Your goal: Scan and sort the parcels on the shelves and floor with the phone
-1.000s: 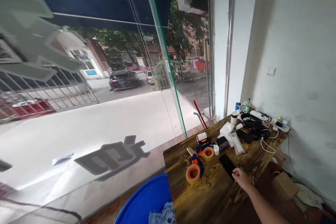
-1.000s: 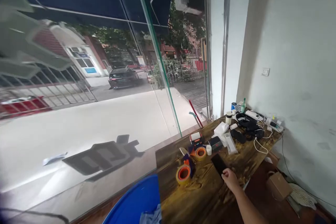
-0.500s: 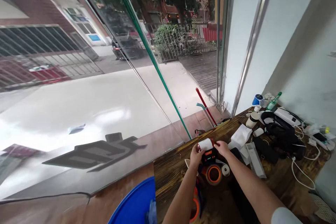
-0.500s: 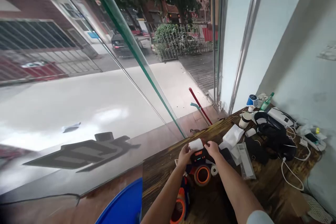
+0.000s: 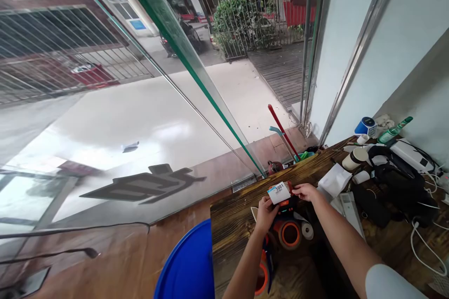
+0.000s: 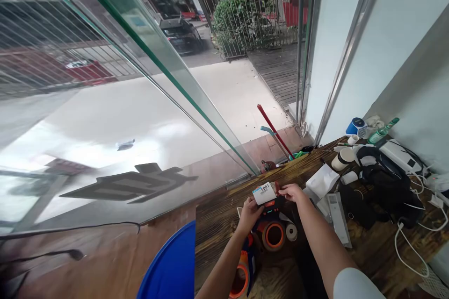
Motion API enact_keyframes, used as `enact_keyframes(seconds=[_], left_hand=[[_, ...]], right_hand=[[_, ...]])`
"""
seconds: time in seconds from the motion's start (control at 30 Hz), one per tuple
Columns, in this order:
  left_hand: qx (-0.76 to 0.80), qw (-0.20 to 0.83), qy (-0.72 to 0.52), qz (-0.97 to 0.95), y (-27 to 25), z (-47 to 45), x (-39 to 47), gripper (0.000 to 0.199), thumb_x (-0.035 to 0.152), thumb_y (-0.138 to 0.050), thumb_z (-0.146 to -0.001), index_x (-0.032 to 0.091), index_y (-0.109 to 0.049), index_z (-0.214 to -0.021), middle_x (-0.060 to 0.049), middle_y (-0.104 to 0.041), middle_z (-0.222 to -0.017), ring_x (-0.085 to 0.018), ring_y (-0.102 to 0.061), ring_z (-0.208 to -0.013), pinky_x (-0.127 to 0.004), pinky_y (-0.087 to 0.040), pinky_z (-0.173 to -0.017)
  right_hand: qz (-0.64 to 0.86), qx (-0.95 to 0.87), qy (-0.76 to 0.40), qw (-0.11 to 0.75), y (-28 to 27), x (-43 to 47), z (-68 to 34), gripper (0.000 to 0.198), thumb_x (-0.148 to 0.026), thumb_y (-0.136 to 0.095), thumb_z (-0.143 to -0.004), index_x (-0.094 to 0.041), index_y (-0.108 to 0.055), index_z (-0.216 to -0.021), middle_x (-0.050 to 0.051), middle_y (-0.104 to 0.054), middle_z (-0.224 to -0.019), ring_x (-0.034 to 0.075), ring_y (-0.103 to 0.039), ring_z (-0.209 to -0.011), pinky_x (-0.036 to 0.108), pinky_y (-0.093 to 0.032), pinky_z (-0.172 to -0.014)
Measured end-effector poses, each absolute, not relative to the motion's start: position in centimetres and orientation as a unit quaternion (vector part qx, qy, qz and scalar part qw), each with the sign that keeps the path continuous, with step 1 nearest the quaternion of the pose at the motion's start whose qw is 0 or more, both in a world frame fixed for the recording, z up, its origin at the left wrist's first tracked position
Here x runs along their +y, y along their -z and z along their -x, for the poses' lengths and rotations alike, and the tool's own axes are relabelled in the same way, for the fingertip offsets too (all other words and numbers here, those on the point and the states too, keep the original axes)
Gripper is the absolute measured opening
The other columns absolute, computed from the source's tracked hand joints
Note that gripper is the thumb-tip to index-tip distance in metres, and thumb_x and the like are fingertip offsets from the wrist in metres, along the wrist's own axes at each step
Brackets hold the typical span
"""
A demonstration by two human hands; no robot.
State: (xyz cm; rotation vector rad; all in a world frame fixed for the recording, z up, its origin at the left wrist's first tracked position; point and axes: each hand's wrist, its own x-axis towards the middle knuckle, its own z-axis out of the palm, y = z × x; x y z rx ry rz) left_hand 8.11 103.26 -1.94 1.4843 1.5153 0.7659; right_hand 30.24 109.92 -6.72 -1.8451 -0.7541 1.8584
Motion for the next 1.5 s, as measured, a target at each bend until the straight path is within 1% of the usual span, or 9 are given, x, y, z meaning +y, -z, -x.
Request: enact_keyframes(seconds=[0.3, 0.4, 0.5, 0.57, 0.9, 1.1, 1.23, 1.37, 1.5], left_hand=[[0.657, 0.359, -0.309, -0.586, 2.8, -8.6, 101.9, 0.027, 0.012, -0.051, -0.073, 0.021, -0.072, -0.088, -0.004, -0.054, -0.088, -0.018, -0.057, -0.082, -0.029, -0.052, -0.069], [0.674, 0.319, -0.301, -0.594, 2.5, -8.9, 101.5, 0.029, 0.011, -0.048, -0.075, 0.020, -0.070, -0.091, -0.007, -0.058, -0.097, -0.022, -0.058, -0.094, -0.036, -0.053, -0.084], [0.675, 0.287, -0.269, -0.625, 1.8, -9.3, 101.7, 0.032, 0.009, -0.049, -0.075, 0.021, -0.071, -0.095, -0.009, -0.065, -0.113, -0.029, -0.052, -0.116, -0.047, -0.043, -0.105], [0.662, 0.282, -0.234, -0.654, 1.3, -9.6, 102.5, 0.036, 0.008, -0.050, -0.076, 0.021, -0.072, -0.101, -0.009, -0.067, -0.120, -0.030, -0.048, -0.123, -0.047, -0.039, -0.110], [0.677, 0.261, -0.039, -0.688, -0.7, -11.9, 108.0, 0.042, 0.034, -0.064, -0.075, 0.014, -0.069, -0.111, -0.020, -0.067, -0.117, -0.040, -0.049, -0.122, -0.052, -0.040, -0.101], [0.668, 0.288, -0.005, -0.686, -0.9, -12.1, 108.2, 0.041, 0.032, -0.061, -0.075, 0.015, -0.070, -0.112, -0.023, -0.066, -0.123, -0.043, -0.047, -0.125, -0.057, -0.037, -0.101], [0.655, 0.332, -0.030, -0.678, -0.8, -11.1, 108.9, 0.035, 0.032, -0.068, -0.069, 0.022, -0.073, -0.103, -0.016, -0.072, -0.112, -0.043, -0.049, -0.125, -0.060, -0.033, -0.105], [0.630, 0.401, -0.118, -0.655, -1.7, -9.3, 108.9, 0.033, 0.035, -0.072, -0.068, 0.020, -0.074, -0.097, -0.014, -0.073, -0.105, -0.039, -0.054, -0.121, -0.056, -0.035, -0.109], [0.583, 0.502, -0.229, -0.597, -3.2, -7.9, 106.1, 0.058, 0.061, -0.058, -0.079, 0.015, -0.067, -0.114, -0.015, -0.071, -0.117, -0.030, -0.062, -0.111, -0.044, -0.048, -0.100]], right_hand=[[0.691, -0.245, -0.643, 0.222, 6.9, 109.5, -29.3, 0.020, -0.030, -0.064, -0.097, -0.015, -0.064, -0.109, 0.004, -0.068, -0.100, 0.015, -0.067, -0.077, 0.029, -0.060, -0.065], [0.699, -0.272, -0.624, 0.220, 6.8, 109.5, -29.2, 0.021, -0.031, -0.064, -0.097, -0.015, -0.064, -0.112, 0.005, -0.068, -0.104, 0.016, -0.067, -0.081, 0.032, -0.060, -0.068], [0.697, -0.323, -0.600, 0.223, 6.5, 109.1, -29.3, 0.021, -0.031, -0.064, -0.097, -0.016, -0.065, -0.111, 0.005, -0.069, -0.105, 0.017, -0.068, -0.083, 0.034, -0.060, -0.071], [0.688, -0.370, -0.579, 0.232, 6.2, 108.6, -29.4, 0.019, -0.030, -0.065, -0.096, -0.015, -0.066, -0.108, 0.005, -0.069, -0.105, 0.018, -0.068, -0.086, 0.036, -0.060, -0.075], [0.661, -0.507, -0.477, 0.281, 5.8, 106.3, -28.8, 0.017, -0.031, -0.066, -0.095, -0.016, -0.067, -0.101, 0.004, -0.070, -0.101, 0.020, -0.068, -0.091, 0.041, -0.057, -0.085], [0.667, -0.509, -0.461, 0.289, 5.6, 106.0, -28.6, 0.018, -0.033, -0.066, -0.095, -0.016, -0.067, -0.100, 0.003, -0.070, -0.097, 0.019, -0.068, -0.086, 0.040, -0.058, -0.083], [0.667, -0.500, -0.461, 0.306, 5.4, 106.0, -28.4, 0.019, -0.034, -0.066, -0.095, -0.016, -0.067, -0.098, 0.003, -0.070, -0.095, 0.018, -0.067, -0.085, 0.040, -0.057, -0.082], [0.654, -0.482, -0.470, 0.345, 4.4, 105.9, -28.4, 0.021, -0.036, -0.065, -0.095, -0.016, -0.067, -0.095, 0.002, -0.069, -0.092, 0.018, -0.066, -0.083, 0.040, -0.057, -0.081], [0.601, -0.463, -0.496, 0.422, 1.3, 104.0, -28.4, 0.035, -0.050, -0.059, -0.094, -0.018, -0.066, -0.106, 0.009, -0.069, -0.098, 0.022, -0.067, -0.088, 0.039, -0.057, -0.081]])
